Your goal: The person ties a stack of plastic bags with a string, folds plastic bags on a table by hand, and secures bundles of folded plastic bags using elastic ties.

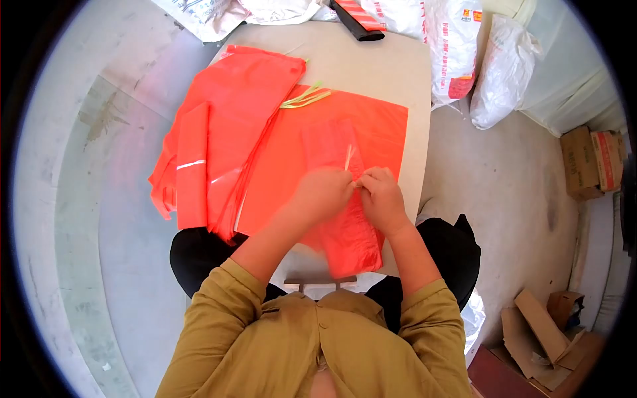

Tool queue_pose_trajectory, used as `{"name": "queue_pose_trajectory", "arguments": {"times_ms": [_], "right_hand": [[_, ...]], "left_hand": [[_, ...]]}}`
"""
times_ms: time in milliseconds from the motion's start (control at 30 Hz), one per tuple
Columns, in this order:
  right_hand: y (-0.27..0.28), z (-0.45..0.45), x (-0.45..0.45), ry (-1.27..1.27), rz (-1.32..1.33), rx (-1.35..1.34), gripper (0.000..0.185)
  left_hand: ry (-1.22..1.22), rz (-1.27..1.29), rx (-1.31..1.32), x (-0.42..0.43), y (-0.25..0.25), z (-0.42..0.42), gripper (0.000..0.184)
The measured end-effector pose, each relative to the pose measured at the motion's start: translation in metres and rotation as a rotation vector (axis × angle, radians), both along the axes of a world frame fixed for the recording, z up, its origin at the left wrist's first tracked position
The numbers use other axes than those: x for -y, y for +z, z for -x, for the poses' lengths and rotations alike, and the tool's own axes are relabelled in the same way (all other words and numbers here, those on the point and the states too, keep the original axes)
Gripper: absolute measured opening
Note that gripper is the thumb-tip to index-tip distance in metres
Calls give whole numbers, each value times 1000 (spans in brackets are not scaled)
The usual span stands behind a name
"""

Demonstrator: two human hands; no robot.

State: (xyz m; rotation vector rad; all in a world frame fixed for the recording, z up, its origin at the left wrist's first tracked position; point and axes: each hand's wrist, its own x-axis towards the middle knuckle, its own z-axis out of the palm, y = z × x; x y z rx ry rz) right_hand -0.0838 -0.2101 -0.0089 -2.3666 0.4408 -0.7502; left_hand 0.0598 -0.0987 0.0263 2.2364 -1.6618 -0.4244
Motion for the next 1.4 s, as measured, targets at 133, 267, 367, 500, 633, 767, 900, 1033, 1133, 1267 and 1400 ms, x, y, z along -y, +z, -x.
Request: {"name": "queue_pose_trajectory", "arguments": {"times_ms": [133,267,367,500,633,767,900,1033,1133,1267,1400], "right_hand": [[-8,1,13,156,-279,2,4],[14,4,12,141,-308,-78,8],[11,4,13,59,-166,-114,13],[10,5,13,-37,-56,30,19],[-7,19,19,-229,9,-278,22],[-30,22,25,-256,-184,-206,29],[-36,12,28,-209,-691,-15,32],[-27,8,23,-154,-1026,-51,34],[-19,13,13,-30,-1353,64,35],[-21,23,-2,141,-1617,165,36],[-23,31,-25,255,-1684,235,38]], "left_hand": [[50,129,-202,1,7,-8,25],[94,131,-331,2,11,-6,24],[90,156,-327,2,5,-6,23],[76,272,-173,-3,-10,-14,24],[115,254,125,-15,-33,-26,23],[142,112,162,-20,-41,-25,23],[236,263,-14,-27,-38,-23,23],[451,251,-259,-40,-31,-12,21],[555,357,-543,-53,-46,-11,20],[591,429,-1201,-75,-103,-17,20],[488,385,-1752,-106,-60,-5,11]]}}
